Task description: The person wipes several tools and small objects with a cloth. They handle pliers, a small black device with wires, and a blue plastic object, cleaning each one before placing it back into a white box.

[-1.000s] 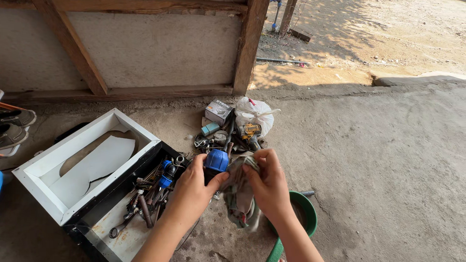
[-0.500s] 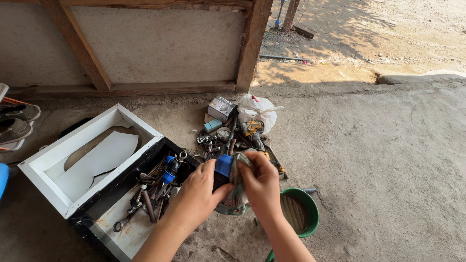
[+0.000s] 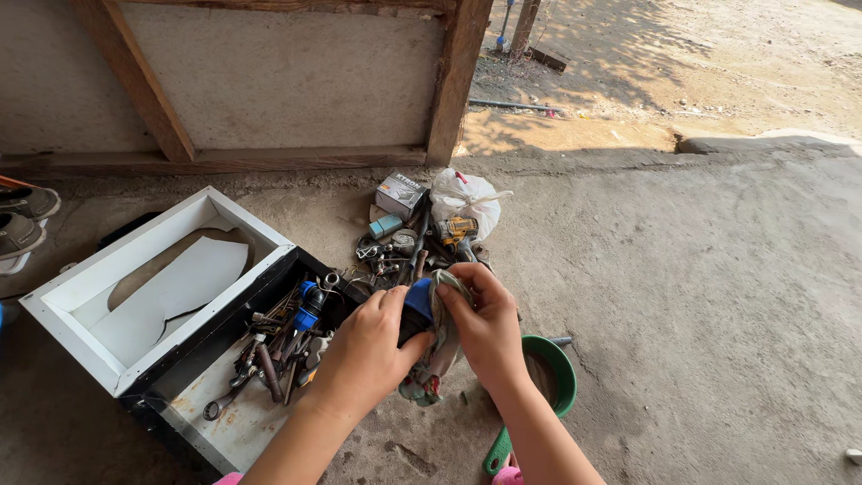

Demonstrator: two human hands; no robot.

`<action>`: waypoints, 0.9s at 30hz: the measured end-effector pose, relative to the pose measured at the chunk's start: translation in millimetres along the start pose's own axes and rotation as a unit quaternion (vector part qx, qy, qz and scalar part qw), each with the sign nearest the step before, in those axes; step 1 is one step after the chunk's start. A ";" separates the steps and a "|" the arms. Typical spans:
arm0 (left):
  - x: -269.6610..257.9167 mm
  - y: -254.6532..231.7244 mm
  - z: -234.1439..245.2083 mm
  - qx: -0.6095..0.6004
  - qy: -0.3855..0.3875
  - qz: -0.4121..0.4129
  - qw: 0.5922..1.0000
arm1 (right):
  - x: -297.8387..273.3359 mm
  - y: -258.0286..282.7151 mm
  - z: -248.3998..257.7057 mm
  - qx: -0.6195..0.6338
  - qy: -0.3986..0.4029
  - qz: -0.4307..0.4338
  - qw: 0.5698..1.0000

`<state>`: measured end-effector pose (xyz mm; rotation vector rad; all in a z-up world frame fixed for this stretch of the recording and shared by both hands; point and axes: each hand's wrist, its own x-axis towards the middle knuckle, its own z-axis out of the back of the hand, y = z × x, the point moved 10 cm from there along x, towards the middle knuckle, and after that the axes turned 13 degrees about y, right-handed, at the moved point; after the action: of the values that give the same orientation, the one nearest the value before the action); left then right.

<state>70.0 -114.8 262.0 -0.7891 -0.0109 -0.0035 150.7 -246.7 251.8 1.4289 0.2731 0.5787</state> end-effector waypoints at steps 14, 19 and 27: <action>-11.7 -23.9 -4.8 0.074 -0.047 -0.085 0.993 | -10.6 -11.8 25.1 -0.055 -0.080 -0.028 0.995; 0.8 -10.5 9.3 0.099 0.000 0.010 0.995 | -5.7 -19.0 28.4 0.026 -0.055 0.005 0.998; 10.1 -7.6 18.8 0.185 -0.101 -0.007 0.978 | -20.0 -1.4 -36.1 -0.151 0.091 0.078 0.981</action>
<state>79.9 -106.9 280.8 -0.4138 -0.2046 0.0631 115.9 -226.6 242.2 1.1103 0.2068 0.8446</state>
